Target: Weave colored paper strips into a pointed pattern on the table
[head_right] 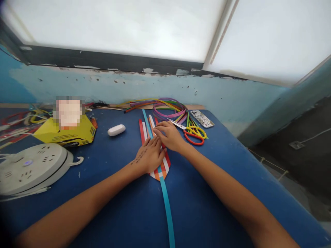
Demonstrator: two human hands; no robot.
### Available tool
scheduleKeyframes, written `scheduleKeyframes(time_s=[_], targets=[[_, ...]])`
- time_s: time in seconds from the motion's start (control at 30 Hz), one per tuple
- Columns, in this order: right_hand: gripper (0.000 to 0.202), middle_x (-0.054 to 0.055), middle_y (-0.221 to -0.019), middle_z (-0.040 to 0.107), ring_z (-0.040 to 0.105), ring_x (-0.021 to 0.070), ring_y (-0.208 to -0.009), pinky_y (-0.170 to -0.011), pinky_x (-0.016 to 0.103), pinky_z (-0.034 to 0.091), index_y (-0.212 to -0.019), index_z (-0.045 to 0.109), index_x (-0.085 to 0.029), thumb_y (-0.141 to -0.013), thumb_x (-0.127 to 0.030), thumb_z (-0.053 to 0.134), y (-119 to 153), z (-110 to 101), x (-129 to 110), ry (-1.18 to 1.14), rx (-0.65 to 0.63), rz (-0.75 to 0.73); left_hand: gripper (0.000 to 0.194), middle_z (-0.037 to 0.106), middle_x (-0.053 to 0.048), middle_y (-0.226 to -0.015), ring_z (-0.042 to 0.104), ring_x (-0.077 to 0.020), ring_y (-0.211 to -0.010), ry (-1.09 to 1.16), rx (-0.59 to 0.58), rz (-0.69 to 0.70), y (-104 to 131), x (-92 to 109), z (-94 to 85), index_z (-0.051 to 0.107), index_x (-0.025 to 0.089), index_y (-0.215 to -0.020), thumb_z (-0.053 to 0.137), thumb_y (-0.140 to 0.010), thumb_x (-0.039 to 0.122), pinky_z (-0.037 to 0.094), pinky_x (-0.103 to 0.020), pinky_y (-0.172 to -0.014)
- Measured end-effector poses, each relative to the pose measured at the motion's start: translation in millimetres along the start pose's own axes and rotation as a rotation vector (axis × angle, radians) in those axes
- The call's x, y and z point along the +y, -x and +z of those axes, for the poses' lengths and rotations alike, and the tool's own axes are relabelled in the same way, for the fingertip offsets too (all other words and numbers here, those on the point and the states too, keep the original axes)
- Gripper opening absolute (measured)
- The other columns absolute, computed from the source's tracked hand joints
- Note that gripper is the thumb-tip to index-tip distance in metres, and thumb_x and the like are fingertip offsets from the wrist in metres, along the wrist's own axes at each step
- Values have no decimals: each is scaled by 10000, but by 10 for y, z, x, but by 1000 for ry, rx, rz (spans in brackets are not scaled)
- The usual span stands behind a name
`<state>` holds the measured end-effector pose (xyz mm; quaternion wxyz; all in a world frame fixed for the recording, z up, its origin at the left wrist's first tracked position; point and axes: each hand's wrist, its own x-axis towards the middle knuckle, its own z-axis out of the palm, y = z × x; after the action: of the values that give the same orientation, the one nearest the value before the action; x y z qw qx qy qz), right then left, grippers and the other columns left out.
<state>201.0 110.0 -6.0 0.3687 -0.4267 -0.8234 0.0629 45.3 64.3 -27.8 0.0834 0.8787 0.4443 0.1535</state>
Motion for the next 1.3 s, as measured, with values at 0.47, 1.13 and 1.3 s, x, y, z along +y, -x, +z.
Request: scheduleKeyframes(time_s=[0.47,1.13,1.3], targets=[[587,18,-1473,600,437,290,-1363,-1158,531,340,-1214,774,-310,-1096,-493,230,72,261,184,109,-205,61,593,443,-187,-1593,265,-274,-1558,-66,10,20,7,-17,63,420,49,-1512,375,-1024,383,138,-488,-1297],[550,22,-1582,485,376,282,-1442,-1206,540,296,-1248,745,-294,-1103,-453,240,29,240,145,117,-283,-59,503,511,-179,-1539,382,-304,-1490,-119,13,120,15,-15,30,538,110,-1444,365,-1020,317,218,-524,-1250],[572,30,-1628,424,339,287,-1482,-1210,552,286,-1305,714,-280,-1101,-471,214,51,243,125,93,-322,-15,499,518,-182,-1533,398,-309,-1479,-125,-2,118,18,-12,17,551,108,-1438,374,-1021,318,210,-543,-1252]])
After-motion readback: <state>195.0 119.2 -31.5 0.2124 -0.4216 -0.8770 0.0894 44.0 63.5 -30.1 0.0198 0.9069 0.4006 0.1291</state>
